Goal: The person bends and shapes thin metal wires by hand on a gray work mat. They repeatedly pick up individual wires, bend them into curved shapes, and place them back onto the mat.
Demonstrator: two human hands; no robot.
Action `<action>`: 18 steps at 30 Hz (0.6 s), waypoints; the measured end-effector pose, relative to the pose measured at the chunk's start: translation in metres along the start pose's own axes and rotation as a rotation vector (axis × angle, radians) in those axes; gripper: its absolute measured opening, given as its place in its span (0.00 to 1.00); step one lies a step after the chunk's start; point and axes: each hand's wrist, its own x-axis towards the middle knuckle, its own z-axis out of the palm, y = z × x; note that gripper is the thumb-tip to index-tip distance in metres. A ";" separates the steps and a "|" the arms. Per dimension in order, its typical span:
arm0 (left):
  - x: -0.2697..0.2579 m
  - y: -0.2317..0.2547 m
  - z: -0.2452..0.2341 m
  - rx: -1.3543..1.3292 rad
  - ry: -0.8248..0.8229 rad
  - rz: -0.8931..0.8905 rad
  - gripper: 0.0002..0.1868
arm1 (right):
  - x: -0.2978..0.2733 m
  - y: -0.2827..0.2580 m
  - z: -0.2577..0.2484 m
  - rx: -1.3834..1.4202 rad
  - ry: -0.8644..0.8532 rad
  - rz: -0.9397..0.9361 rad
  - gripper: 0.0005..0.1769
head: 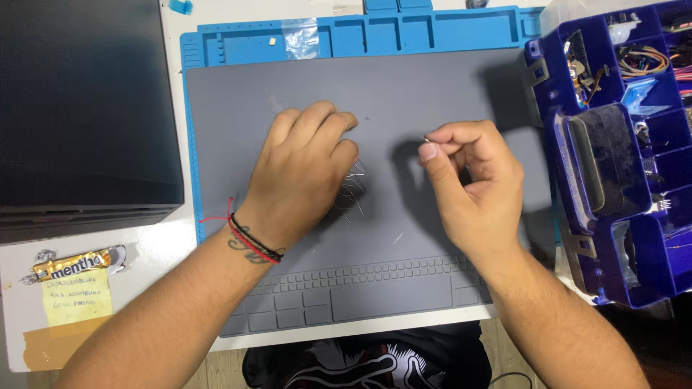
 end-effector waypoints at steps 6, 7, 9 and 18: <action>0.001 0.005 -0.011 -0.159 0.022 -0.045 0.06 | 0.002 -0.005 0.003 -0.006 -0.078 0.056 0.06; 0.000 0.006 -0.014 -0.213 0.051 -0.033 0.06 | 0.003 -0.007 0.003 0.003 -0.125 0.042 0.13; 0.000 0.008 -0.018 -0.266 0.080 -0.023 0.06 | 0.002 -0.008 0.003 0.013 -0.174 0.027 0.21; -0.001 0.021 -0.021 -0.327 0.112 -0.116 0.05 | -0.003 -0.002 0.004 -0.148 -0.305 -0.191 0.15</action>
